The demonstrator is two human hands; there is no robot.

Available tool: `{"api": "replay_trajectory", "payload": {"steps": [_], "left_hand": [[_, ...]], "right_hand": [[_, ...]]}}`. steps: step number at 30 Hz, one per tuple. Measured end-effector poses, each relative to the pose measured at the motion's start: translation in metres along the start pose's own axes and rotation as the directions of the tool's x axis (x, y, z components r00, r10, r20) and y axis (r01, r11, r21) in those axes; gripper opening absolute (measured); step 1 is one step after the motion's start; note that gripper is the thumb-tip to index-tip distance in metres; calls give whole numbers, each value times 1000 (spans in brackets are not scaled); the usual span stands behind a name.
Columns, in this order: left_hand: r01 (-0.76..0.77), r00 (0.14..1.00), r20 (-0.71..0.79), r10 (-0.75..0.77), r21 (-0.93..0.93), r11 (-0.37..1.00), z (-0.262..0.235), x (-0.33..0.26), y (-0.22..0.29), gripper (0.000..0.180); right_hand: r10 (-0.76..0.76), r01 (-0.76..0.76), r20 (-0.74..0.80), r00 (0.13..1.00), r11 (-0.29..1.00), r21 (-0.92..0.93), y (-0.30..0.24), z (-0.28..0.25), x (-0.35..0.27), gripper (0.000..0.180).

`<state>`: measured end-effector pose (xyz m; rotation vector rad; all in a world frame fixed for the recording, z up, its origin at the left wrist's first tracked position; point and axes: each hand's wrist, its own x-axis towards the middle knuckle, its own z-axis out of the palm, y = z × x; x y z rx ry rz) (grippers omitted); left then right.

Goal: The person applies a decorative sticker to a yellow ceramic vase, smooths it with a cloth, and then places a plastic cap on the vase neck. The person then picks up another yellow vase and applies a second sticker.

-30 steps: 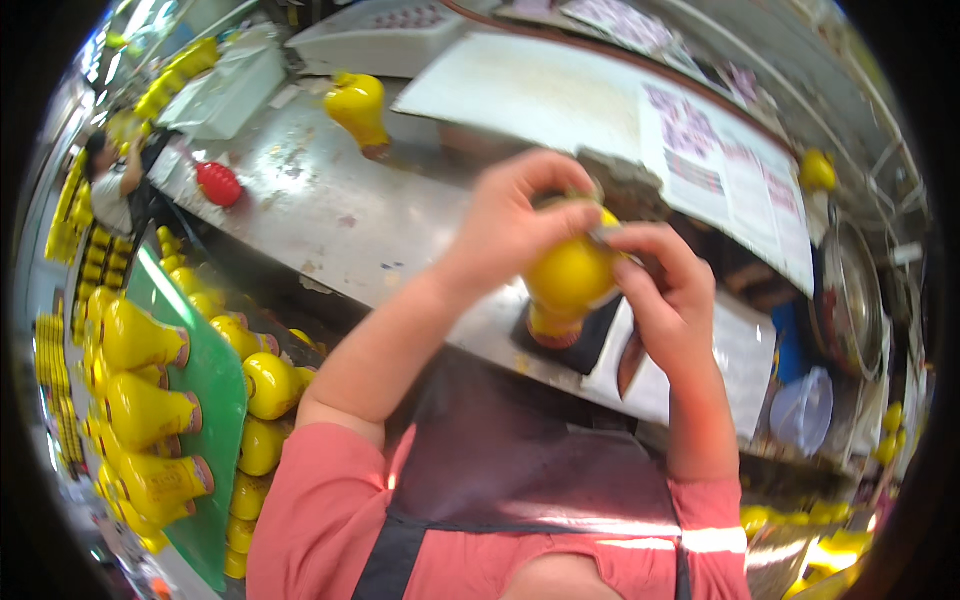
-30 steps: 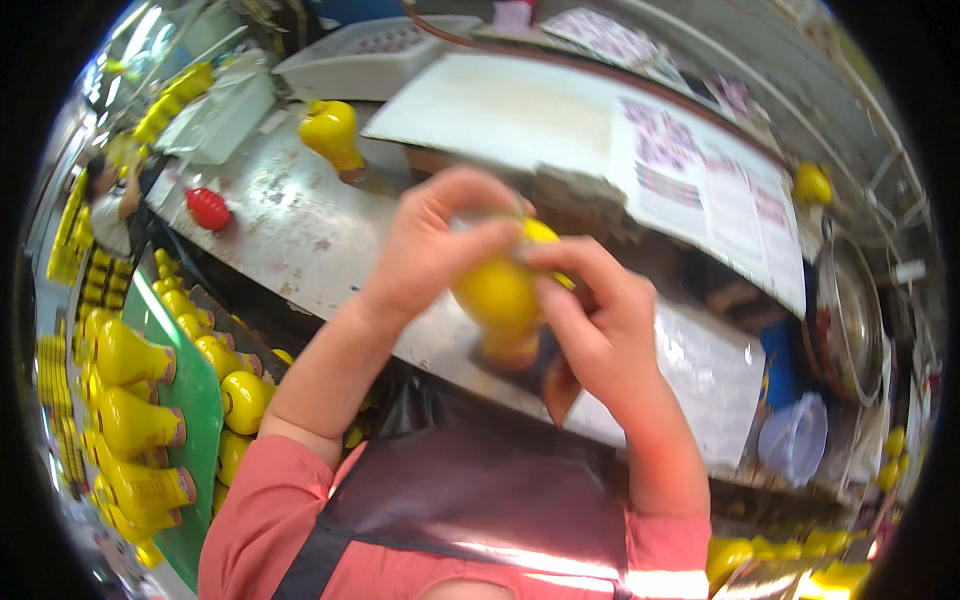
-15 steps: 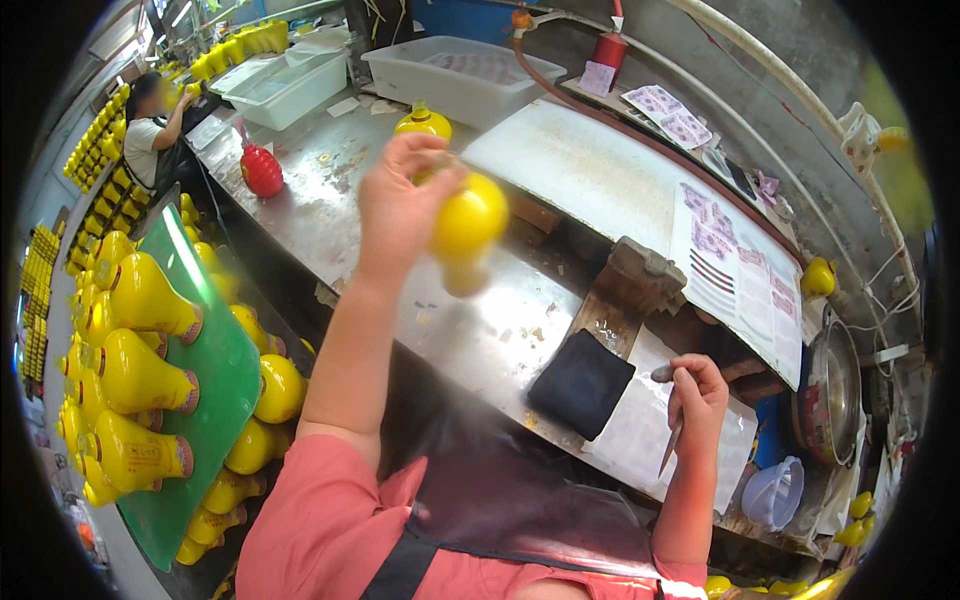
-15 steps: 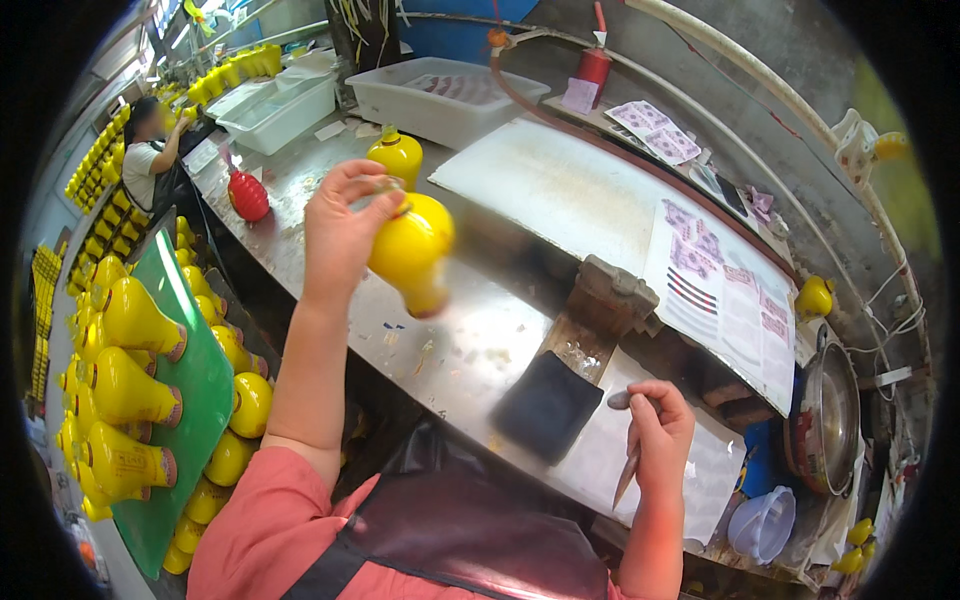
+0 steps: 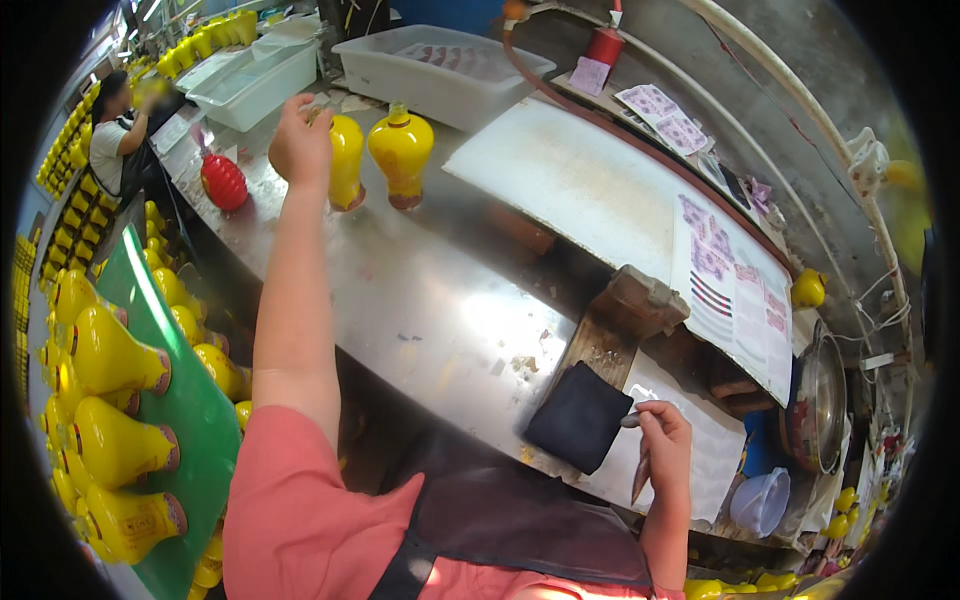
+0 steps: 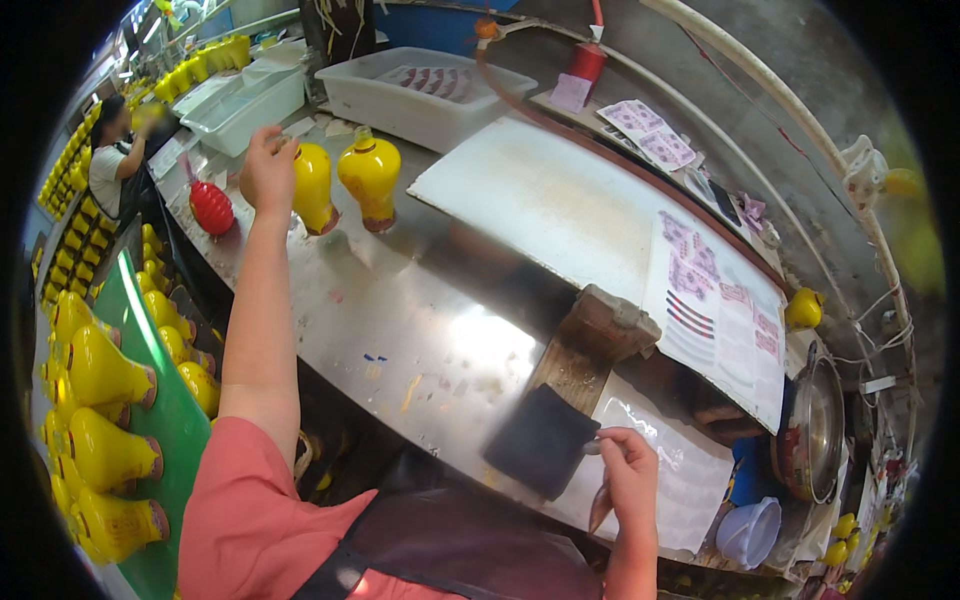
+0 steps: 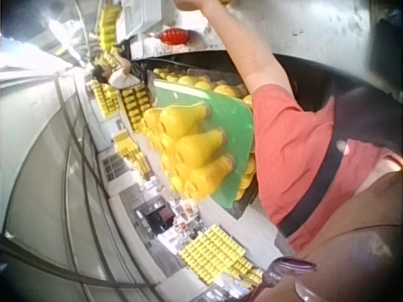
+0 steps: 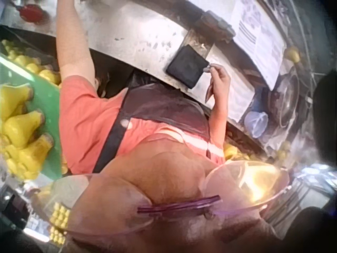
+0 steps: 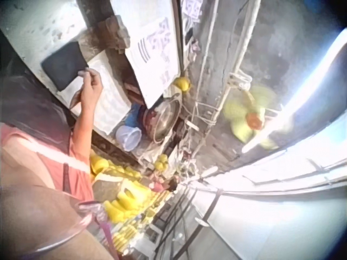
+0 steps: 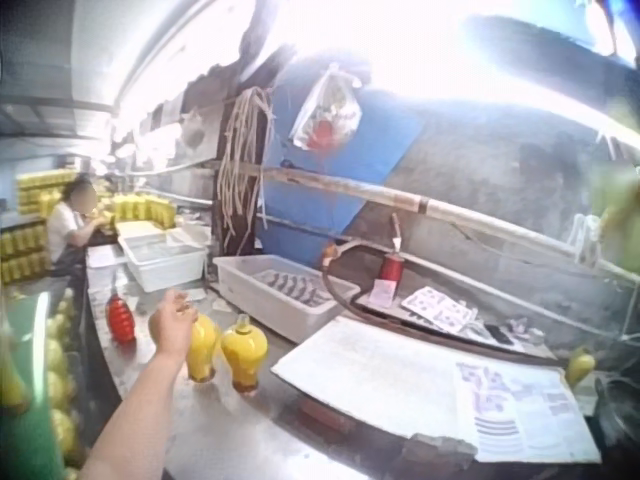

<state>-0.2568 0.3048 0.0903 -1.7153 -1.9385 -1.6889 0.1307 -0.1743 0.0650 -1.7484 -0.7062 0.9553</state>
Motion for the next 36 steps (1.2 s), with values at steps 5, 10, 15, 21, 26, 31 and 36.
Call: {"api": "replay_trajectory", "payload": {"steps": [5, 10, 15, 21, 26, 31, 36], "left_hand": [[16, 999, 49, -17, 30, 999, 34, -1, -39, 39], [-48, 988, 154, 9, 254, 966, 33, 12, -28, 55], [-368, 926, 77, 370, -43, 929, -29, -14, 98, 48], [-365, 32, 140, 990, -920, 142, -167, -146, 280, 9], [-128, -425, -139, 894, -969, -211, -212, -223, 347, 10], [-108, -497, -191, 846, -954, -279, -225, -261, 362, 11], [-149, -443, -145, 885, -961, -232, -229, -273, 359, 13]], "right_hand": [[18, -15, 76, 997, 999, -42, -9, 18, 6, 14], [-87, 103, 134, 987, 988, -117, -9, 22, 9, 18], [-92, 115, 155, 984, 982, -148, 1, 18, 3, 18], [-210, 228, 96, 973, 941, -250, 19, 4, -21, 22], [-93, 83, -34, 995, 973, -217, 34, -16, -49, 22], [-99, 29, -117, 988, 868, -496, 49, -30, -69, 23], [-297, 192, -37, 954, 702, -686, 62, -12, -88, 20]]}}
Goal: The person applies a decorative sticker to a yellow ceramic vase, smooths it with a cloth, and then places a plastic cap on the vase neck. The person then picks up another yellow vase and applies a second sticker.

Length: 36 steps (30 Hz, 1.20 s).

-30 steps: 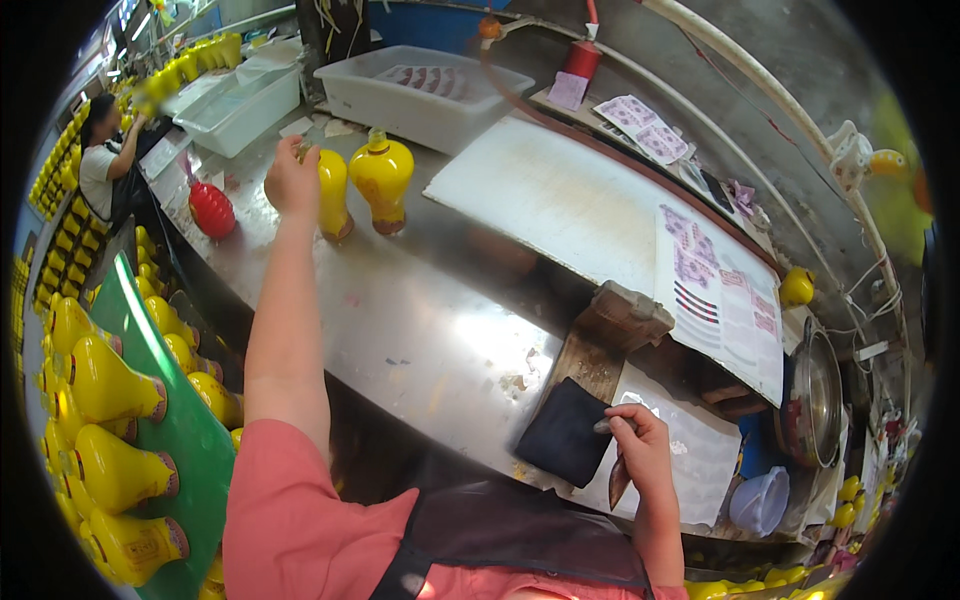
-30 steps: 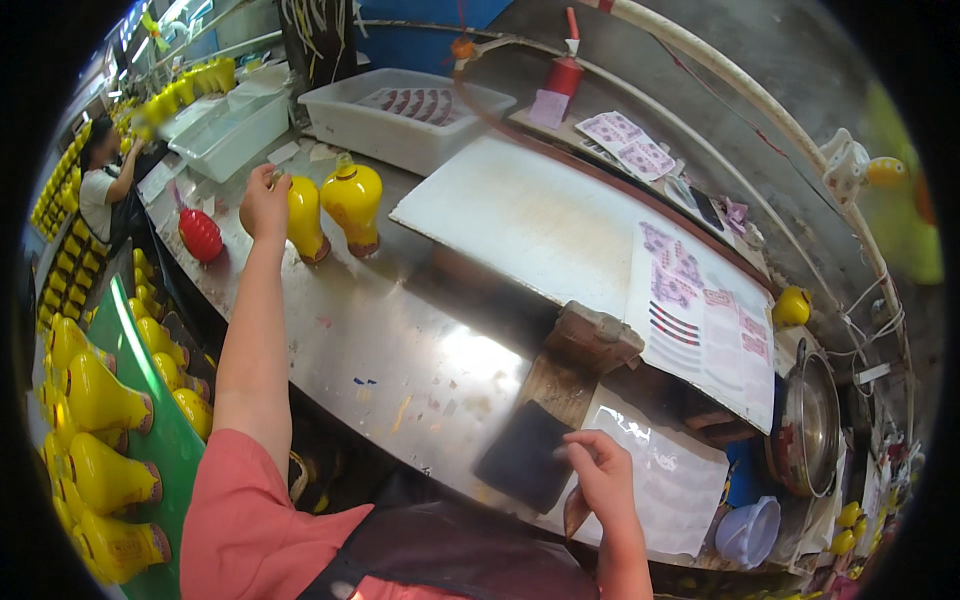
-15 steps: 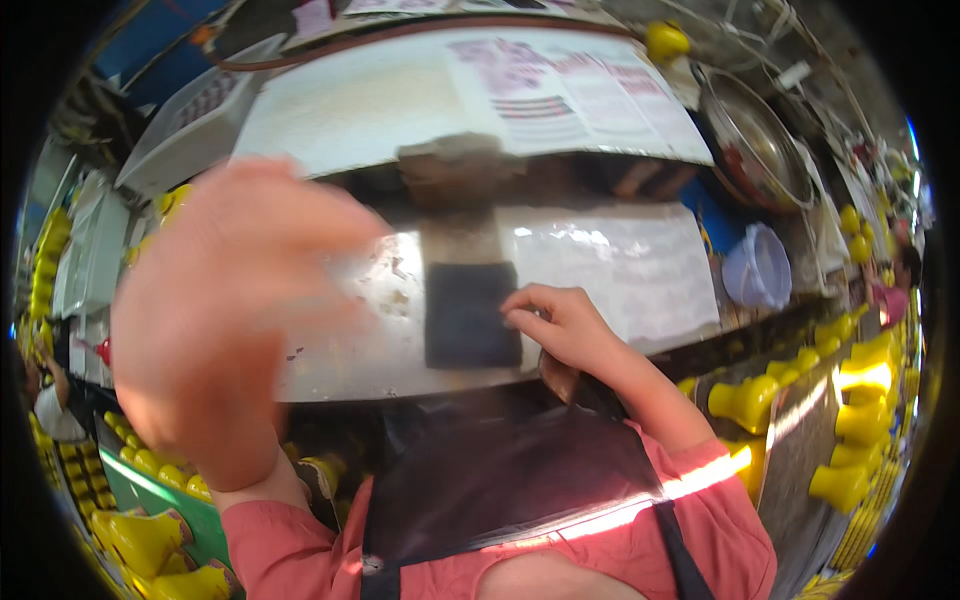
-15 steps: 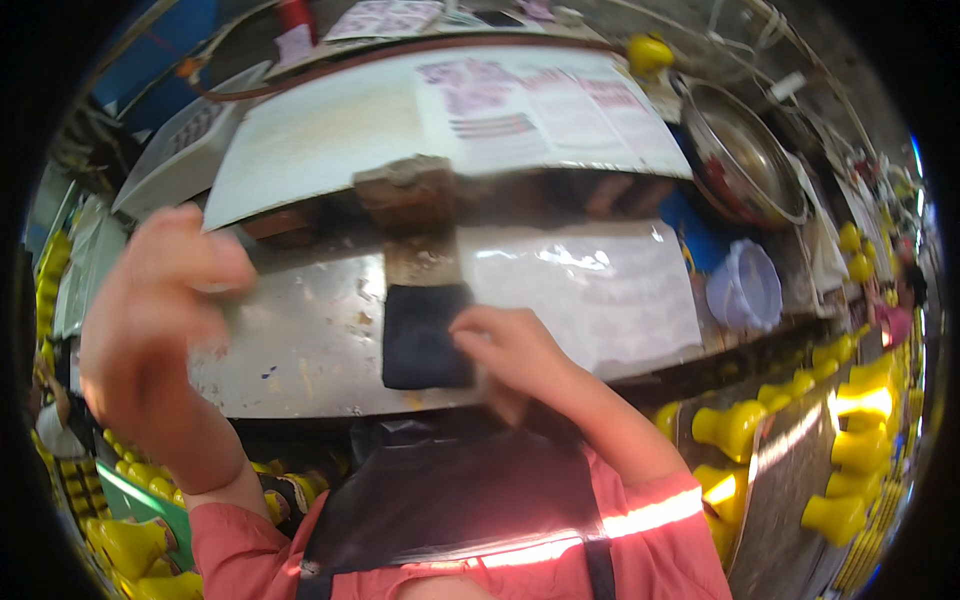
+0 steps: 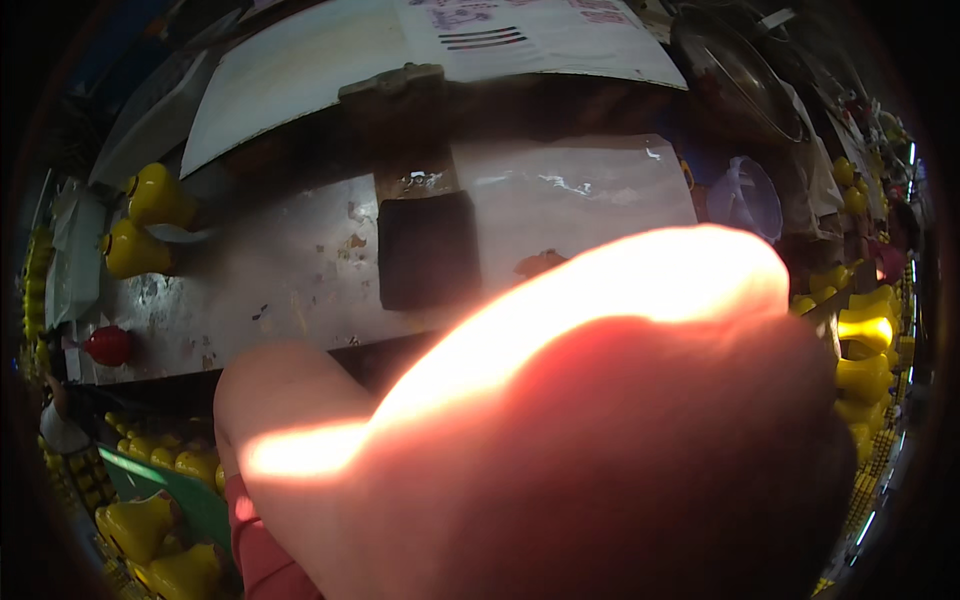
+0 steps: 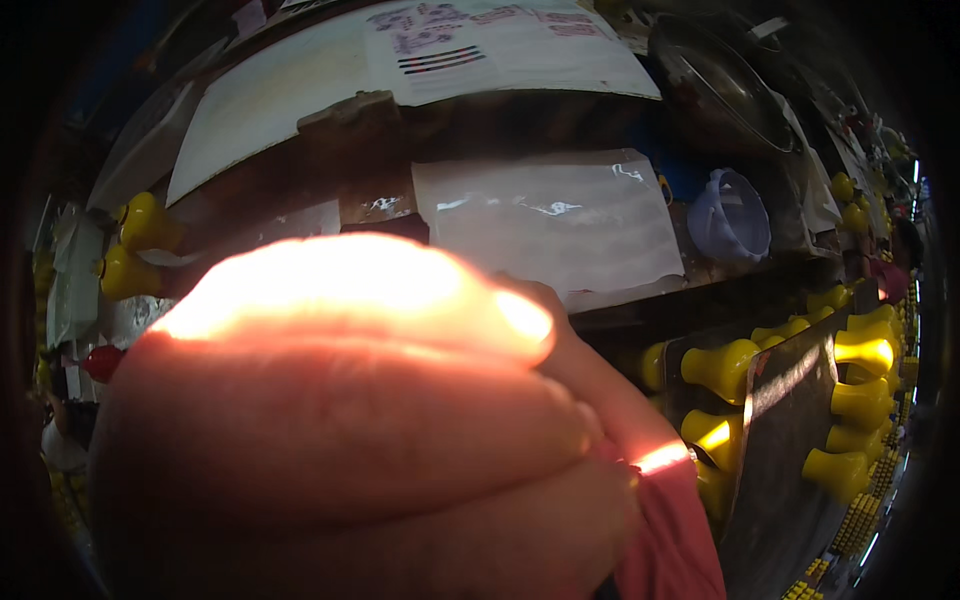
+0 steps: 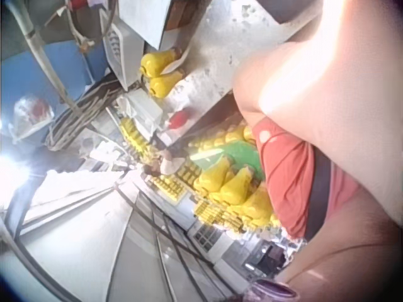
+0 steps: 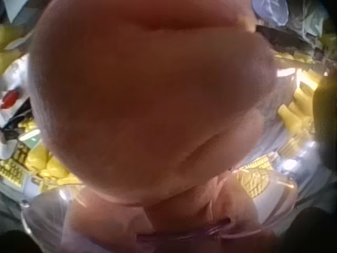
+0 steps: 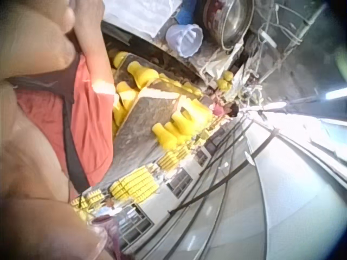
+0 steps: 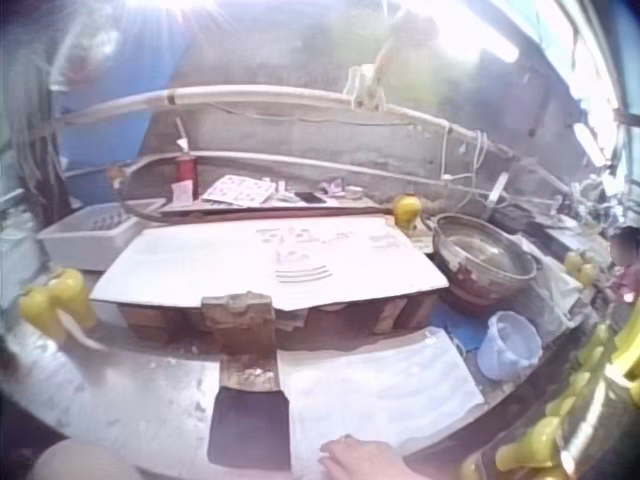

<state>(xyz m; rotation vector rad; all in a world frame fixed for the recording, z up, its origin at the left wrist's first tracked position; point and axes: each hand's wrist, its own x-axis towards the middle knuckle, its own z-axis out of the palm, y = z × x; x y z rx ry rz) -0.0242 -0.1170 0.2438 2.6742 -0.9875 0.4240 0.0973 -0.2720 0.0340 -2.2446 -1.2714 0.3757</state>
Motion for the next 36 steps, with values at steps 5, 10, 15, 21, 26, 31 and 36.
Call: {"api": "replay_trajectory", "payload": {"steps": [5, 10, 15, 21, 26, 31, 36], "left_hand": [[179, 972, -144, -185, -55, 982, -1, -14, -8, 16], [455, 810, -256, -528, -295, 840, 5, -47, -33, 18], [566, 624, -111, -773, -618, 546, 55, -79, -59, 20], [600, 462, 111, -880, -769, 218, 127, -113, -59, 17], [677, 393, 162, -905, -717, 166, 160, -117, -47, 15], [641, 435, 123, -892, -737, 212, 172, -105, -34, 20], [643, 491, 172, -854, -733, 222, 181, -84, -35, 47]], "right_hand": [[-80, 88, 60, 995, 986, -144, -2, 25, 8, 18], [-120, 136, 94, 988, 972, -191, 1, 37, 16, 21], [-190, 197, 55, 980, 959, -202, -6, 34, 13, 20], [-242, 245, 41, 969, 940, -239, -4, 35, 10, 20], [-258, 260, 38, 965, 941, -215, 14, 33, 15, 19], [226, -217, -33, 974, 959, 183, 41, 3, 29, 15], [349, -367, 165, 923, 660, 655, 43, -22, 21, 13]]}}
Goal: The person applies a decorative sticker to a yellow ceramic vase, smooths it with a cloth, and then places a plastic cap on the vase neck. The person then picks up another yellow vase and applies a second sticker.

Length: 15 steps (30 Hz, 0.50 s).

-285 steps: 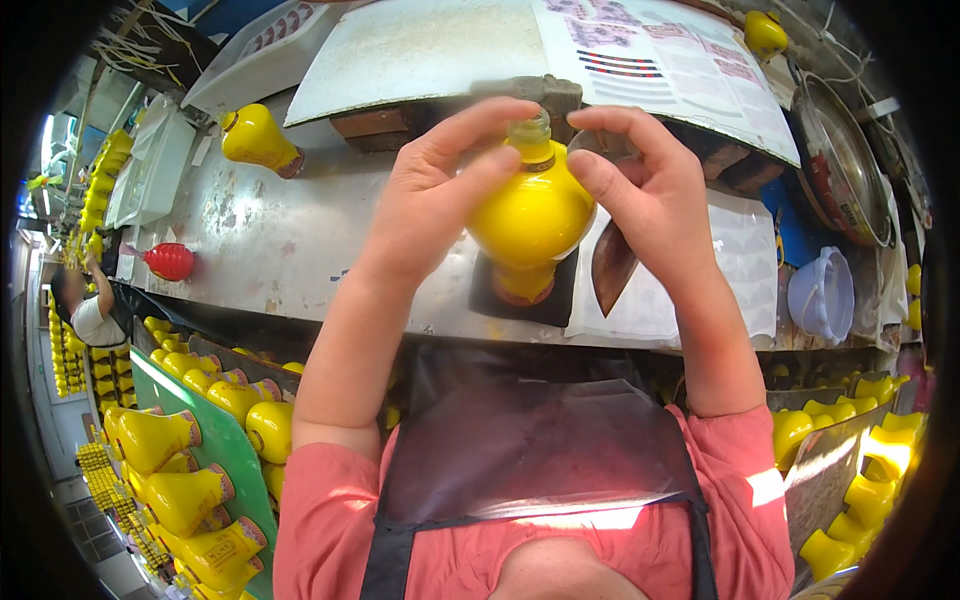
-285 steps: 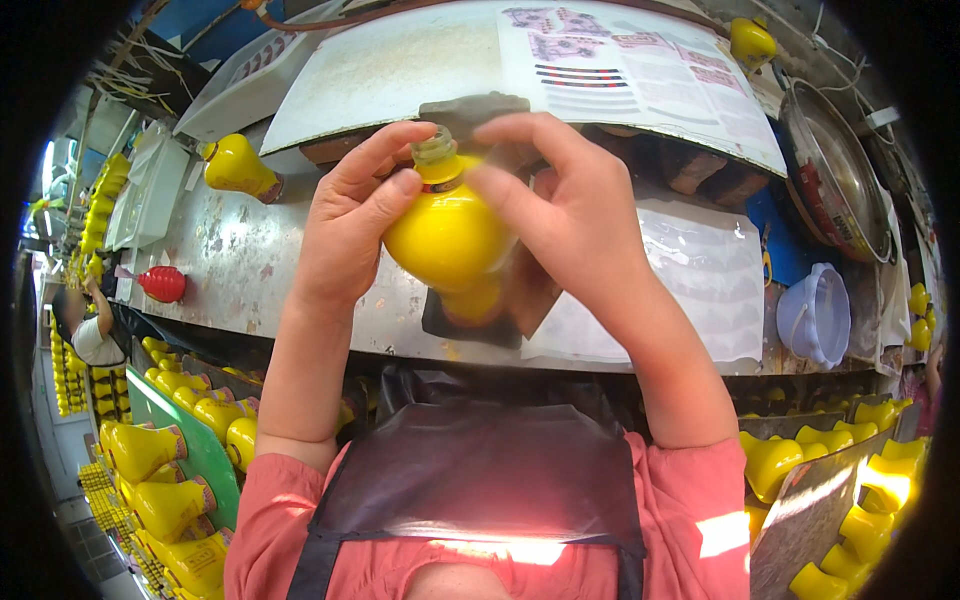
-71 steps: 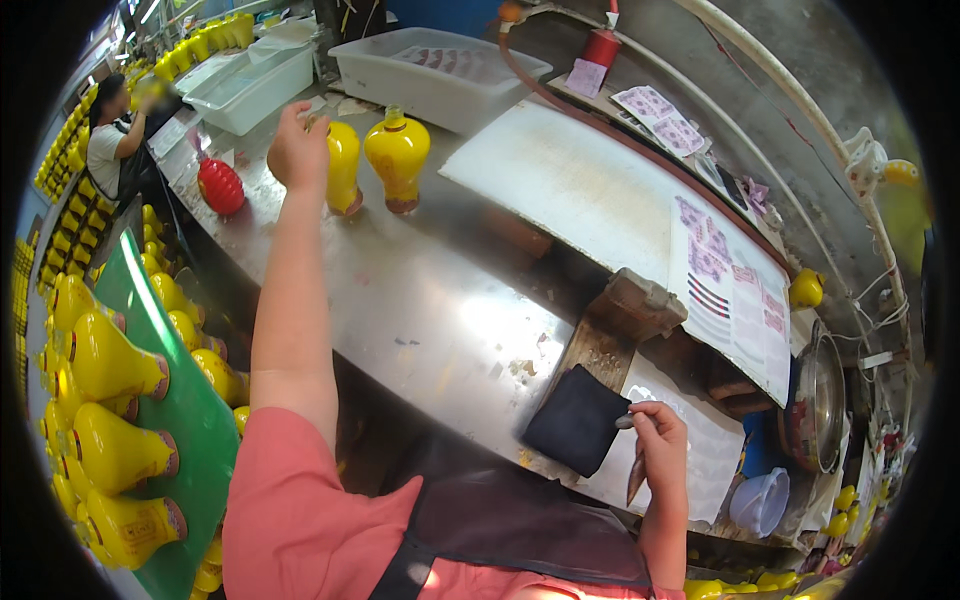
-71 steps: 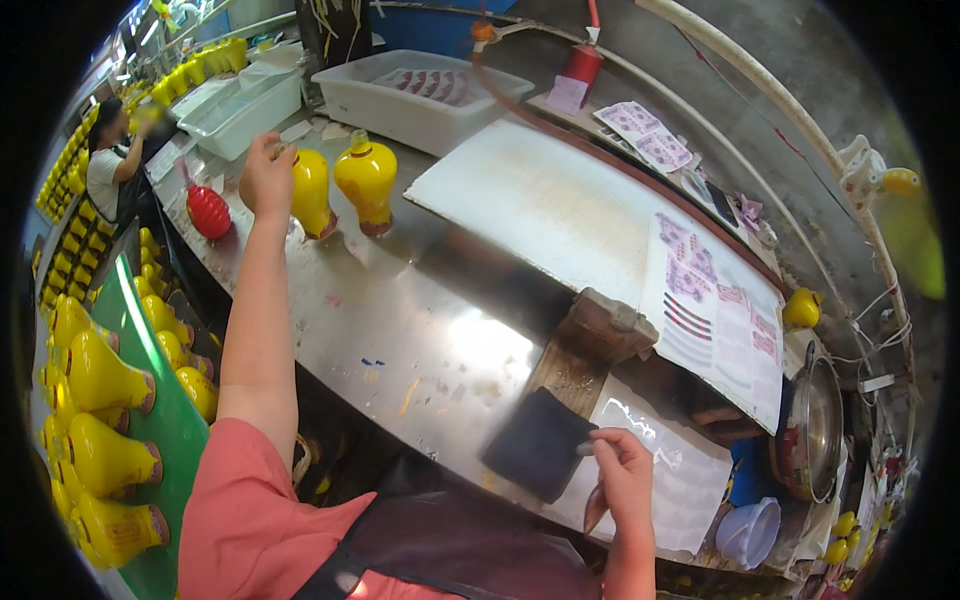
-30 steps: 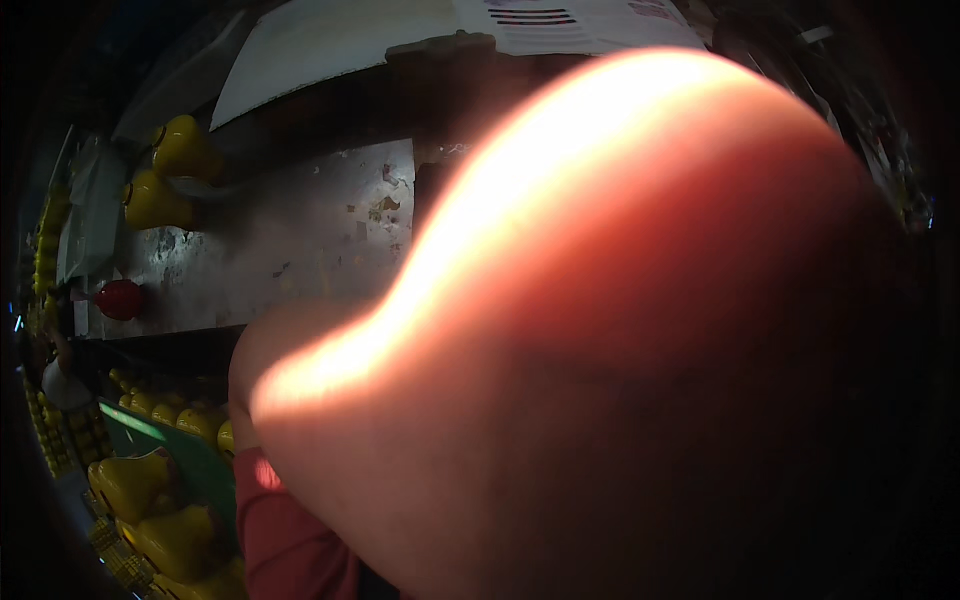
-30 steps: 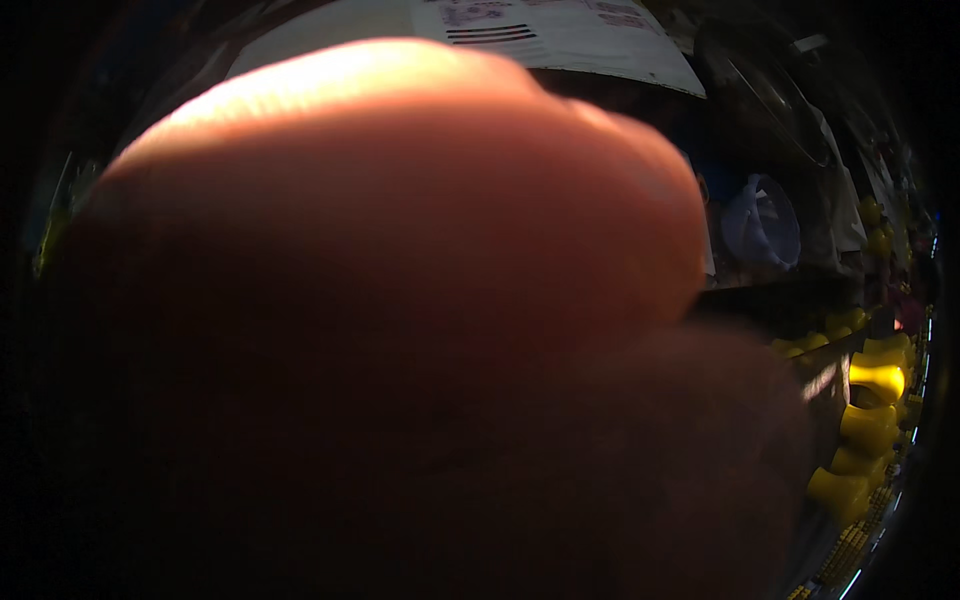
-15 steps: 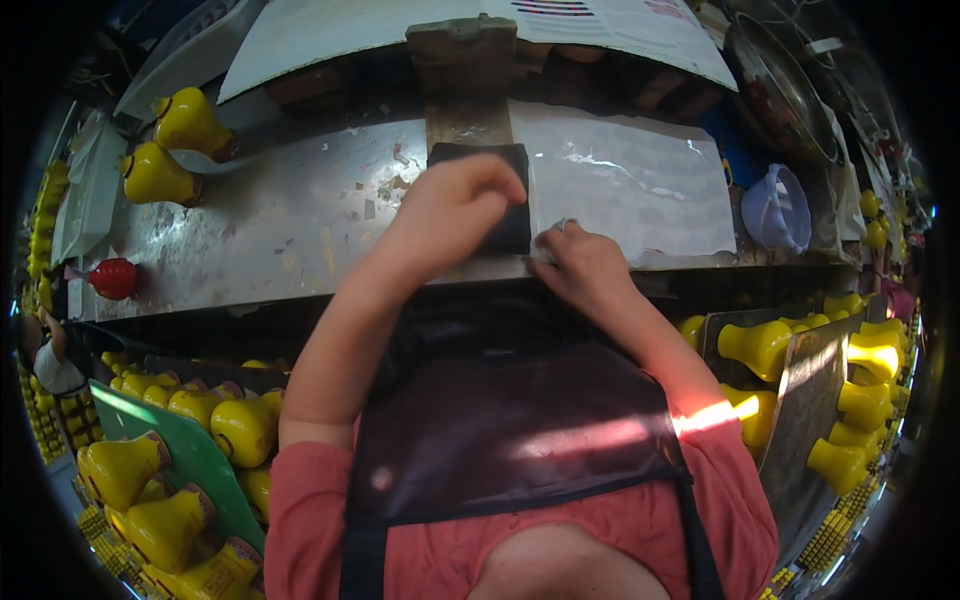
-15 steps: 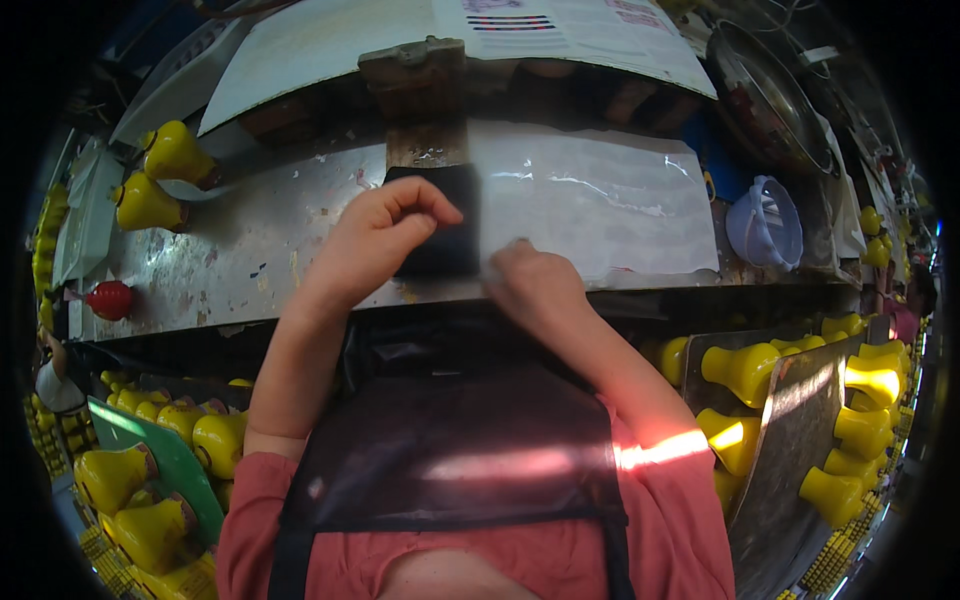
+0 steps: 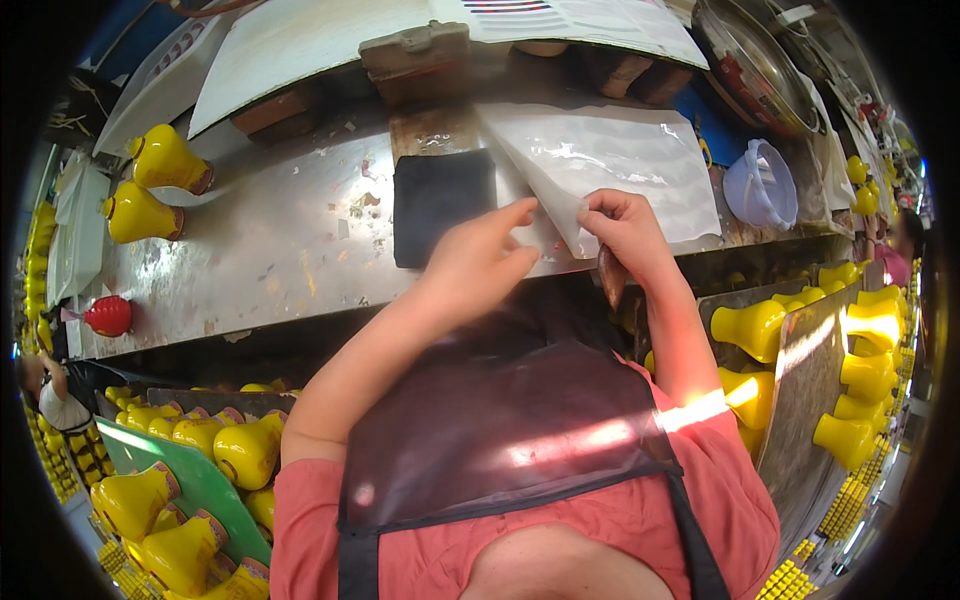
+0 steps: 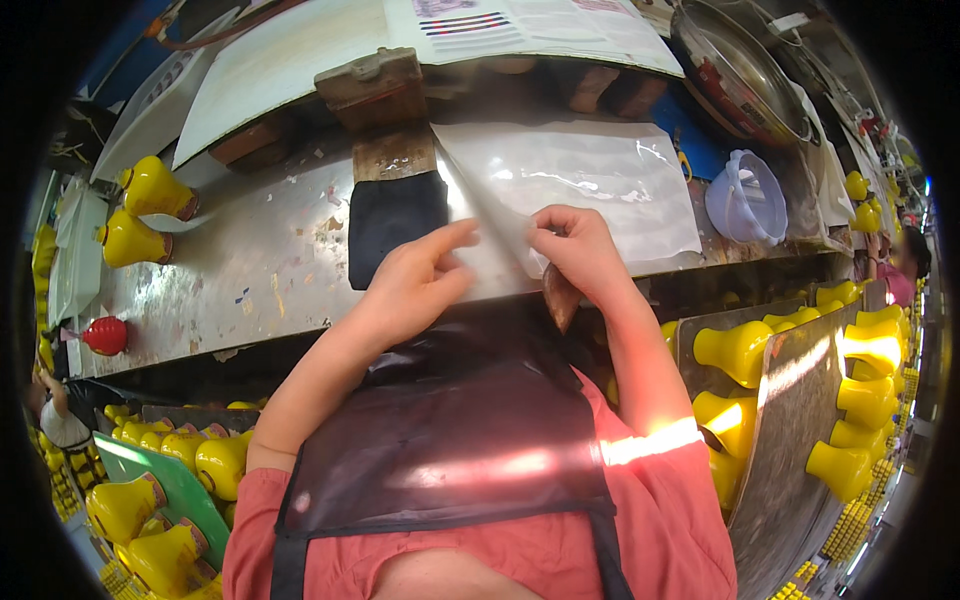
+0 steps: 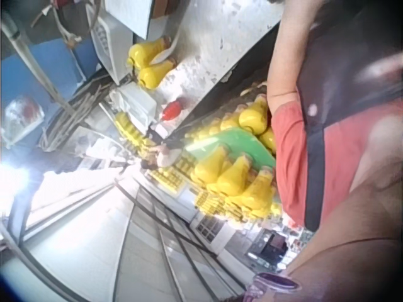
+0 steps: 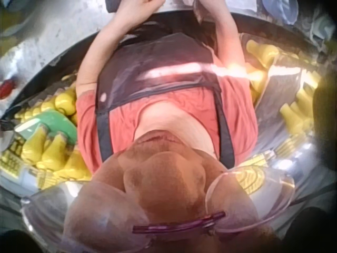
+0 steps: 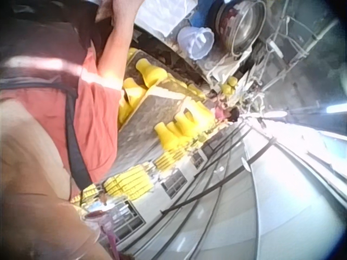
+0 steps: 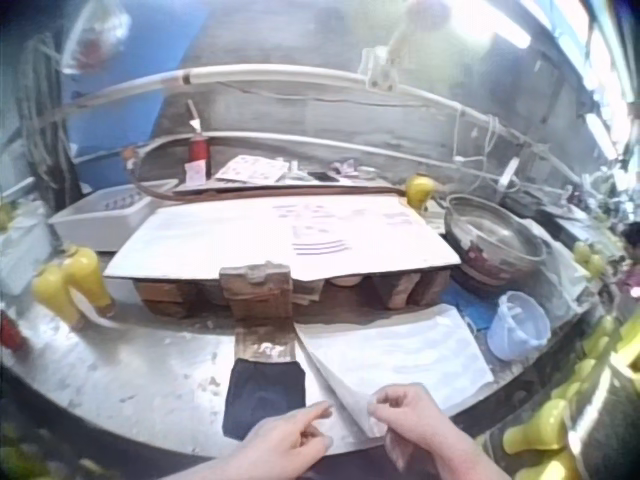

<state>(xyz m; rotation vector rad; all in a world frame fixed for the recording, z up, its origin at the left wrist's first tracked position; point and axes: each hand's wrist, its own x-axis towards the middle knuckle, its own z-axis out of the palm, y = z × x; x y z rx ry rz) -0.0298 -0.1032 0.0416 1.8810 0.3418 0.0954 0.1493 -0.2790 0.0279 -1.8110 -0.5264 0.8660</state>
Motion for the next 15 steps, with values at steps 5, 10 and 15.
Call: {"api": "replay_trajectory", "payload": {"steps": [5, 10, 15], "left_hand": [[38, 999, -4, -38, -116, 992, 16, 17, 0, 54], [59, 998, -2, -59, -96, 994, 20, 17, -2, 53], [131, 989, -37, -145, -251, 959, 19, 17, 2, 57]], "right_hand": [[8, -18, 96, 995, 994, 108, -10, 9, -9, 12], [112, -145, 150, 982, 963, 225, -11, 9, -1, 17], [160, -231, 235, 959, 921, 313, -3, 6, 5, 17]]}}
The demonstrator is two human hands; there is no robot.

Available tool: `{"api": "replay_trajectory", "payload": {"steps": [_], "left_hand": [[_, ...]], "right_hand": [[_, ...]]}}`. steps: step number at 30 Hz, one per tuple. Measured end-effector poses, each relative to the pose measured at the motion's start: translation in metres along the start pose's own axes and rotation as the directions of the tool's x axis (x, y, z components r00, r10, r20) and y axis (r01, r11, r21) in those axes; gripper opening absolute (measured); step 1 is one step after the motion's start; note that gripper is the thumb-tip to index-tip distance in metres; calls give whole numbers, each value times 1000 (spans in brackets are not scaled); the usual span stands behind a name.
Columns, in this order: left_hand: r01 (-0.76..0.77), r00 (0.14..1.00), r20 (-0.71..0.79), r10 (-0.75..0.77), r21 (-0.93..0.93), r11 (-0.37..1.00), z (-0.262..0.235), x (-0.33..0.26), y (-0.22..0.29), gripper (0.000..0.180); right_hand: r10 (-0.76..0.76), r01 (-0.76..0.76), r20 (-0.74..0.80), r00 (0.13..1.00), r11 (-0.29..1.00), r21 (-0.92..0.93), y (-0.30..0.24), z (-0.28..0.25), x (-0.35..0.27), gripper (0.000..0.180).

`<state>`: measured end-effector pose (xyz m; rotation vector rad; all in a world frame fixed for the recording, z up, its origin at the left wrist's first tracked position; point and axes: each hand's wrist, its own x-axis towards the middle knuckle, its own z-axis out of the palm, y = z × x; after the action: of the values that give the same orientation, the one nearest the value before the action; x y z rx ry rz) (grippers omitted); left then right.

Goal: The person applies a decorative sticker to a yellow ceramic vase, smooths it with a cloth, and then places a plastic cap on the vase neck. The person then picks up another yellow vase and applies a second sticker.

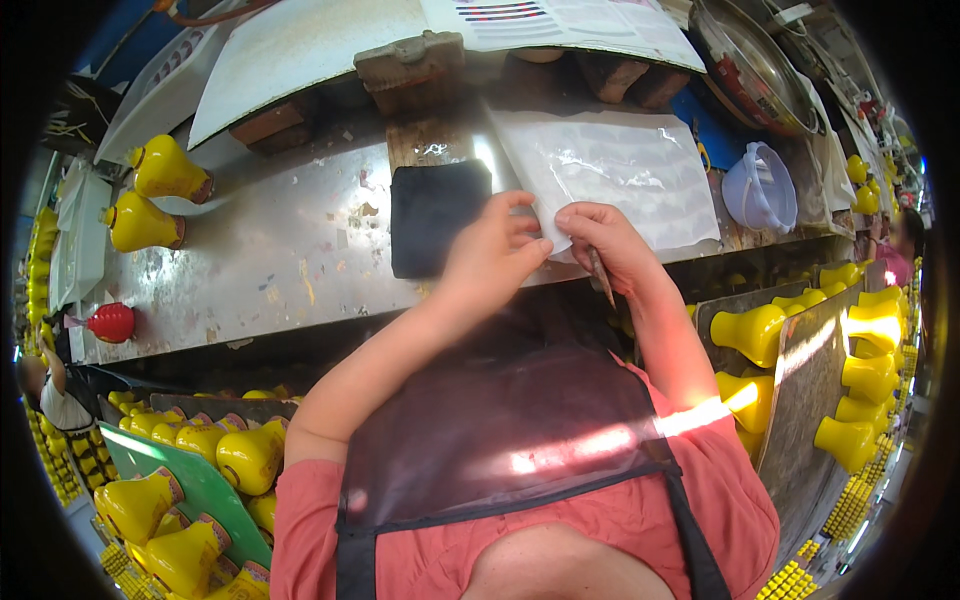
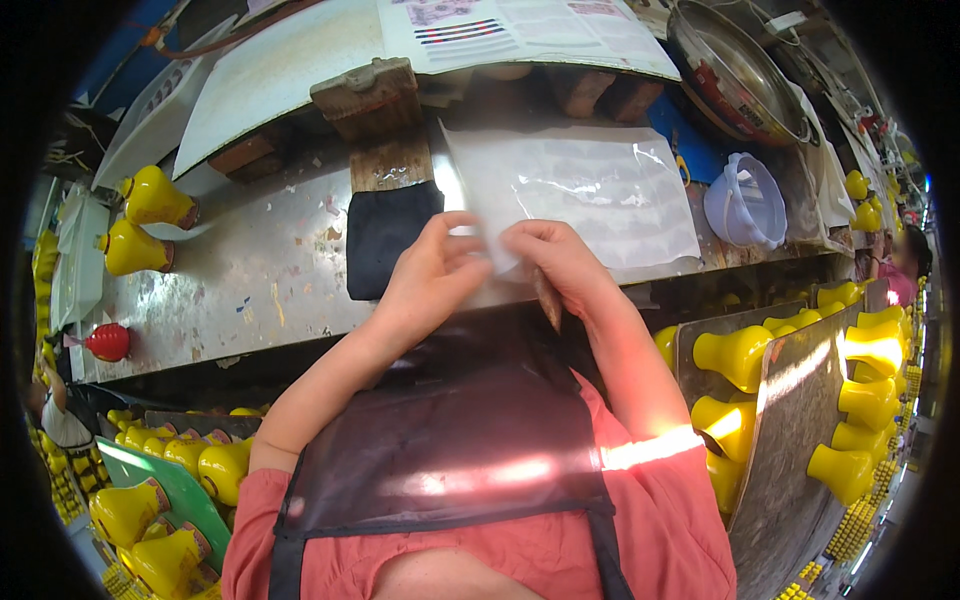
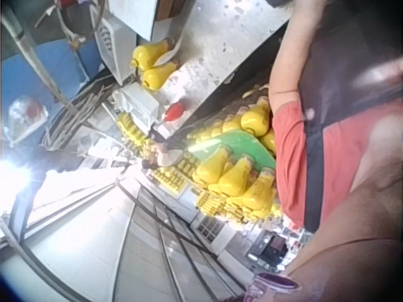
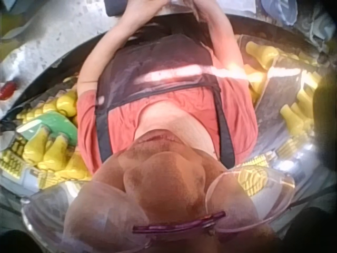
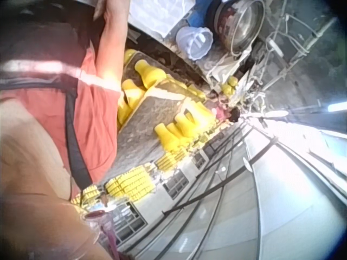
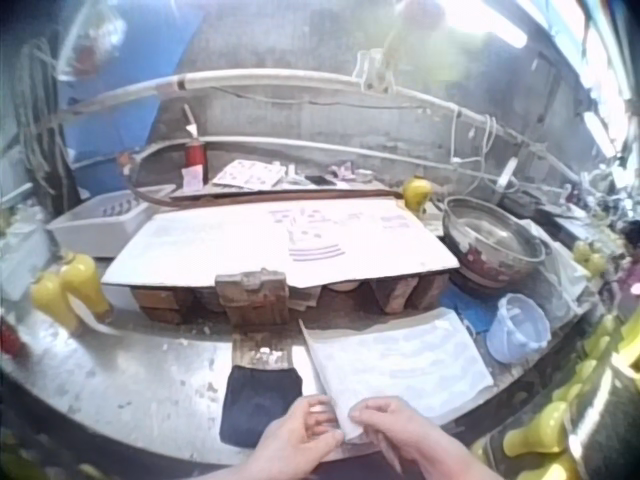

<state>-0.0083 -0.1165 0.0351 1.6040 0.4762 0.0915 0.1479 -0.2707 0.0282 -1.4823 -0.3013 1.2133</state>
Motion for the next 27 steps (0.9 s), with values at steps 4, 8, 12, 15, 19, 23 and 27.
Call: {"api": "replay_trajectory", "payload": {"steps": [4, 8, 12, 15, 19, 23, 27], "left_hand": [[28, 1000, -10, -29, -36, 999, -1, 1, 1, 62], [26, 1000, -15, -27, -38, 999, -1, 2, 0, 63], [23, 999, -38, -23, -11, 1000, 0, 3, 0, 63], [23, 998, -51, -21, 33, 999, 1, 3, 0, 65], [4, 998, -68, 3, 109, 994, 2, 4, -4, 63], [-35, 992, -108, 61, 225, 974, 1, 6, -11, 61], [-45, 988, -134, 71, 193, 980, 2, 5, -14, 62]], "right_hand": [[42, -41, 45, 998, 999, -23, 4, 1, 5, 16], [18, -19, 47, 999, 1000, 7, 5, 0, 7, 16], [66, -62, 50, 997, 996, -67, 5, -3, 8, 16], [10, 2, 101, 995, 993, -118, 6, -4, 11, 17], [-5, 25, 99, 995, 979, -201, 8, -2, 15, 18], [-200, 137, -63, 978, 837, -529, 12, -1, 20, 19], [-646, -160, -215, 732, 143, -977, 10, -21, 23, 22]]}}
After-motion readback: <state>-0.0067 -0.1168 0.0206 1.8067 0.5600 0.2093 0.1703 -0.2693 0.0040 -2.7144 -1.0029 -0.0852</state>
